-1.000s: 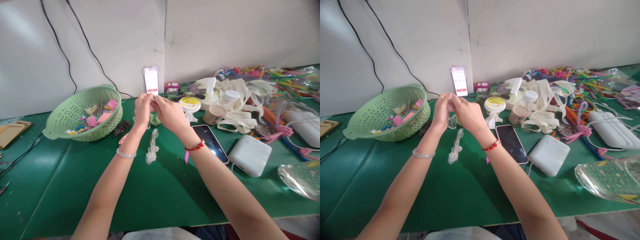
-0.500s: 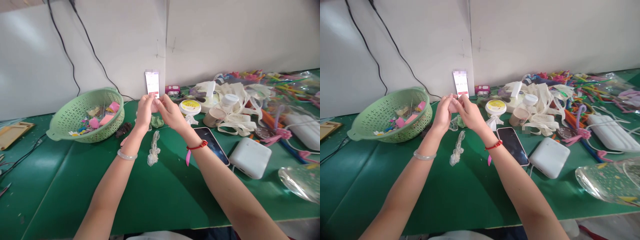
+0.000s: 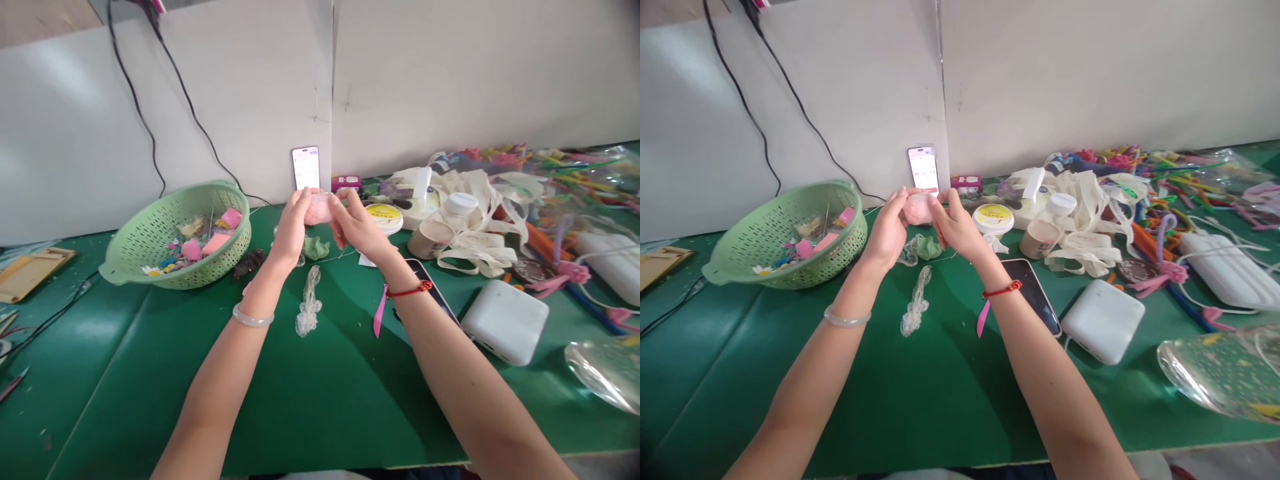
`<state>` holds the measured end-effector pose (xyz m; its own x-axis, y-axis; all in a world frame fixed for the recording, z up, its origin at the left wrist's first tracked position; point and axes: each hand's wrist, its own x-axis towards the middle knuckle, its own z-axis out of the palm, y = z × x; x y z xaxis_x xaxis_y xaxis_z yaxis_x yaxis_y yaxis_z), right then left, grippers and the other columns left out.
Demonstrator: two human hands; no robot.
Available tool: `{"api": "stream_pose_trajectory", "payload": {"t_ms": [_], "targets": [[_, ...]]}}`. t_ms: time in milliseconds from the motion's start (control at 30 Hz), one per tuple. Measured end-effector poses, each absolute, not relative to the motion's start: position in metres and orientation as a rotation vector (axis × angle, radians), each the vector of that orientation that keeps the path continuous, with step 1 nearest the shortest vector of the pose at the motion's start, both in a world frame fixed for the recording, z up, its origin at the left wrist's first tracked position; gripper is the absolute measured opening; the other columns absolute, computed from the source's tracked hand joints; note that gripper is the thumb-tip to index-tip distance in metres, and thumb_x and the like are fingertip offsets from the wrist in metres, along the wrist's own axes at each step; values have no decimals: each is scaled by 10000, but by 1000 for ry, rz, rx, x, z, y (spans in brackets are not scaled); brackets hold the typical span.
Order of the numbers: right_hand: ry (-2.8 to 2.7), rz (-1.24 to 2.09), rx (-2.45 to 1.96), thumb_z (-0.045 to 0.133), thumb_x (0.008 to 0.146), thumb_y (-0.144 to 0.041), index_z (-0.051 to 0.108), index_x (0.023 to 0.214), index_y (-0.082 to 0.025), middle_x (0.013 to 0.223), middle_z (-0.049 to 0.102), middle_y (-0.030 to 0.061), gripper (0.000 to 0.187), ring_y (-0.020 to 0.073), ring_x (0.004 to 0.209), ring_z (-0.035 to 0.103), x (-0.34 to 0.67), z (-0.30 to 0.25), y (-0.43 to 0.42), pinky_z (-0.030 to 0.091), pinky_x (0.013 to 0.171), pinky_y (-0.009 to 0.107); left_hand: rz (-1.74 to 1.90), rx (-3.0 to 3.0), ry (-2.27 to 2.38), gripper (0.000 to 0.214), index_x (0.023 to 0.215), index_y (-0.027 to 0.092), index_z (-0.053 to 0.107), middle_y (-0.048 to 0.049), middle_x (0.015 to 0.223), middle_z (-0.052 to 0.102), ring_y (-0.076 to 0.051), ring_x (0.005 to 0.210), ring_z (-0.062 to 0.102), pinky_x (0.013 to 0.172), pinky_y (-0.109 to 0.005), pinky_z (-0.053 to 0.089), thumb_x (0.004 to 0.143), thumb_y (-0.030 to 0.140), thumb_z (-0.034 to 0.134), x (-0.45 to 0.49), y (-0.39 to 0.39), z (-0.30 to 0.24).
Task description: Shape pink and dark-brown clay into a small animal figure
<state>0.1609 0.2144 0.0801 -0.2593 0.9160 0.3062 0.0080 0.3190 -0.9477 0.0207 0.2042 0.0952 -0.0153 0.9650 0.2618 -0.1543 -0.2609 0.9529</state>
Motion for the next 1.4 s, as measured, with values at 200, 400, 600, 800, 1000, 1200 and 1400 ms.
{"api": "stream_pose_trajectory", "payload": {"t_ms": [200, 400, 600, 800, 1000, 1200, 1400], "targets": [[-1338, 1442, -718, 618, 914, -619, 514, 881, -224, 455, 448, -102, 410, 67, 351, 367, 164, 80, 216, 262, 367, 222, 1343, 1224, 930, 278, 1026, 178, 665, -98, 1104, 717, -207, 1028, 673, 891, -323, 507, 914, 429, 625, 8, 205, 100], [-1225, 1514, -611, 681, 885, -573, 520, 921, -238, 428, 437, -121, 374, 57, 315, 279, 168, 89, 212, 186, 360, 228, 1226, 1242, 939, 339, 952, 197, 726, -80, 945, 733, -192, 864, 685, 776, -316, 528, 844, 518, 715, -2, 207, 102], [-1287, 1490, -623, 682, 879, -582, 511, 824, -231, 402, 409, -117, 395, 44, 324, 221, 176, 90, 214, 141, 382, 235, 1199, 1365, 900, 352, 791, 186, 723, -64, 866, 729, -164, 795, 655, 755, -301, 534, 813, 537, 744, -4, 203, 107], [-1367, 1378, -714, 629, 886, -659, 488, 696, -224, 422, 463, -73, 496, 50, 330, 301, 183, 93, 217, 160, 351, 239, 1201, 1491, 925, 334, 825, 202, 742, -57, 908, 732, -156, 831, 661, 769, -282, 532, 827, 536, 734, -4, 199, 112], [-1404, 1342, -732, 651, 849, -690, 542, 712, -210, 438, 475, -67, 511, 55, 343, 352, 184, 94, 216, 171, 331, 233, 1258, 1480, 938, 485, 718, 212, 731, -63, 756, 699, -185, 766, 656, 758, -342, 563, 859, 664, 627, 0, 199, 110], [-1449, 1385, -708, 651, 850, -689, 570, 734, -200, 446, 483, -61, 509, 58, 357, 378, 184, 92, 216, 167, 330, 222, 1303, 1583, 1004, 459, 599, 192, 632, -13, 641, 586, -135, 655, 527, 669, -283, 472, 815, 588, 718, -1, 201, 108], [-1430, 1382, -722, 664, 841, -686, 555, 694, -202, 428, 486, -60, 518, 53, 346, 352, 183, 91, 216, 197, 334, 217, 1358, 1745, 1095, 524, 544, 204, 557, 10, 550, 445, -129, 576, 390, 571, -298, 323, 849, 613, 678, -2, 202, 106]]}}
